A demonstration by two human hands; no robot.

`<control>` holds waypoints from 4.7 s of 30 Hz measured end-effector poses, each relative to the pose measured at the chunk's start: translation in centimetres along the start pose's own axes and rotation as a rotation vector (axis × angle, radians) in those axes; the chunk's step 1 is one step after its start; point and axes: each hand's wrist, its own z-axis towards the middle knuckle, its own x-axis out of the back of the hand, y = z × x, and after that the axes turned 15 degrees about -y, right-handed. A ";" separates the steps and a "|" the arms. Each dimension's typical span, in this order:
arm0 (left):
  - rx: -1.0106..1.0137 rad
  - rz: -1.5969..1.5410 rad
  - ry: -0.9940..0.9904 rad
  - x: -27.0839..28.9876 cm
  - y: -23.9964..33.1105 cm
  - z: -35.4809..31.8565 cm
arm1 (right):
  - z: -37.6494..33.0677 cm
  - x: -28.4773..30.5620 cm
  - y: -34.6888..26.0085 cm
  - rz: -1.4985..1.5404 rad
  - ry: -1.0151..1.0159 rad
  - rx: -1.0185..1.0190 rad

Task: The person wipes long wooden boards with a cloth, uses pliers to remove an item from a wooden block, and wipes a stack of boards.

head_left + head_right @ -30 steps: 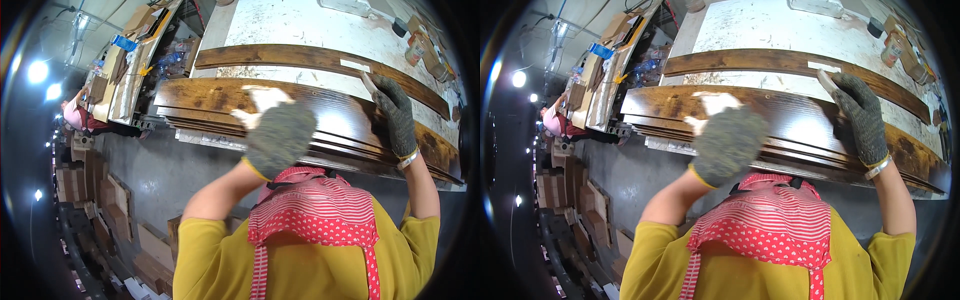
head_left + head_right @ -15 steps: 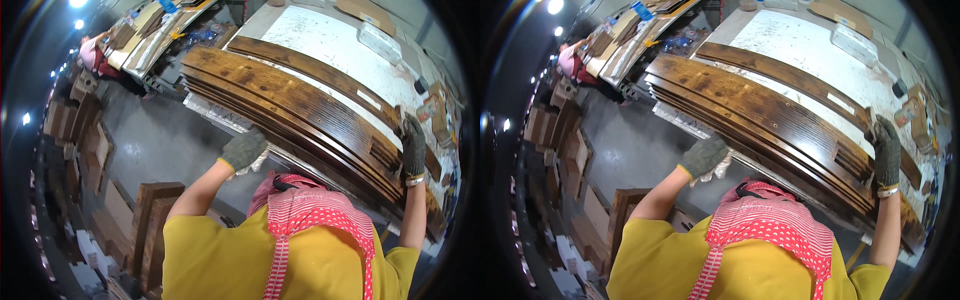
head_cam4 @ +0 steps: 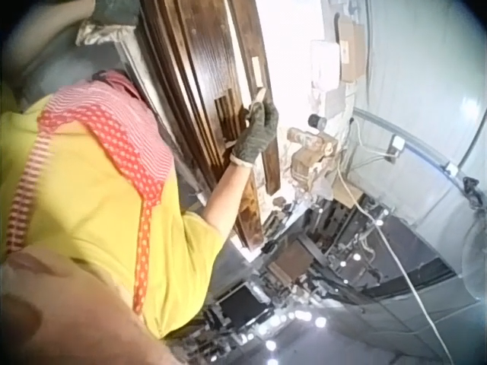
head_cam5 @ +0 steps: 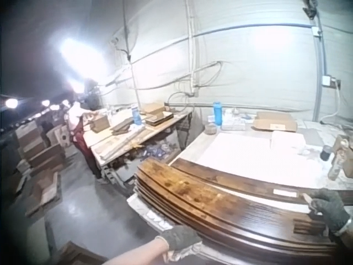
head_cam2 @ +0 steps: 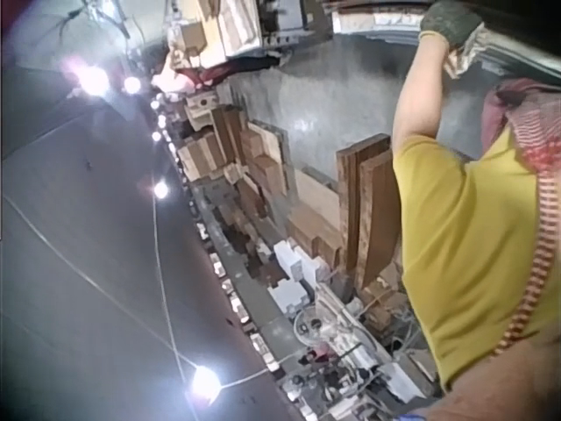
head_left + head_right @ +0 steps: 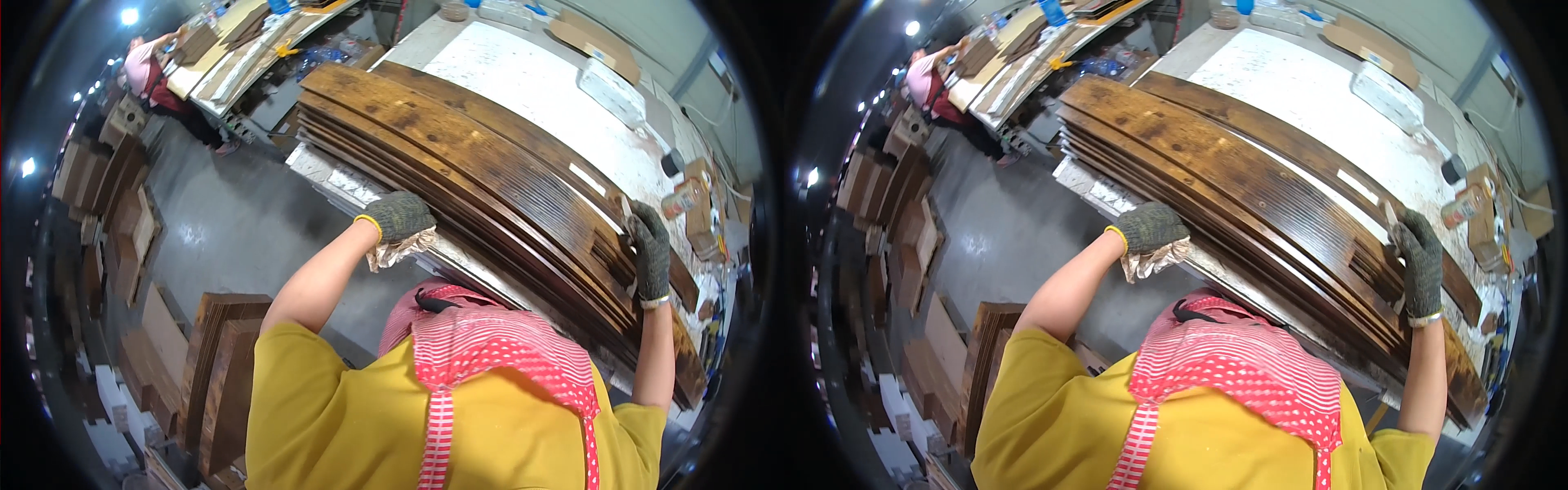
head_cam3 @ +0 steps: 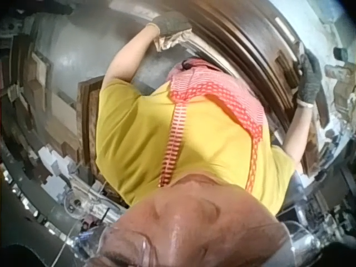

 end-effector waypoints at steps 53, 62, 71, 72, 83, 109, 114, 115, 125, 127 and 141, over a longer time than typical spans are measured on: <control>0.459 -0.054 0.796 10.0 -2.4 -2.7 | 16.0 -8.9 -9.2 -0.342 -0.664 0.386; 0.403 -0.089 0.883 10.0 -2.1 -2.4 | 24.5 -15.8 -6.7 -0.197 -0.910 0.688; 0.369 -0.150 0.981 9.0 -3.0 -2.5 | 20.7 -9.5 -5.7 -0.357 -1.029 0.571; 0.365 -0.151 0.975 9.3 -2.7 -2.4 | 21.0 -7.9 -5.4 -0.301 -1.072 0.618; 0.359 -0.205 0.933 9.2 -2.7 -2.1 | 21.8 -11.3 -4.0 -0.178 -0.927 0.720; 0.273 -0.048 0.730 15.3 3.8 -1.8 | 13.3 1.5 -3.2 -0.019 -0.851 0.267; 0.223 0.057 0.547 15.0 8.9 2.9 | 15.6 -4.3 -3.2 -0.193 -0.861 0.463; 0.224 0.064 0.542 14.6 8.7 2.9 | 15.7 -4.8 -3.0 -0.165 -0.919 0.529; 0.471 0.146 0.556 13.7 9.5 3.1 | 10.2 4.7 -1.1 -0.126 -1.028 0.456; 0.492 0.150 0.597 13.2 9.4 3.2 | 11.0 2.8 -1.3 -0.075 -0.981 0.461; 0.746 0.243 0.539 12.9 10.6 3.9 | 3.8 12.6 2.7 -0.148 -0.987 0.474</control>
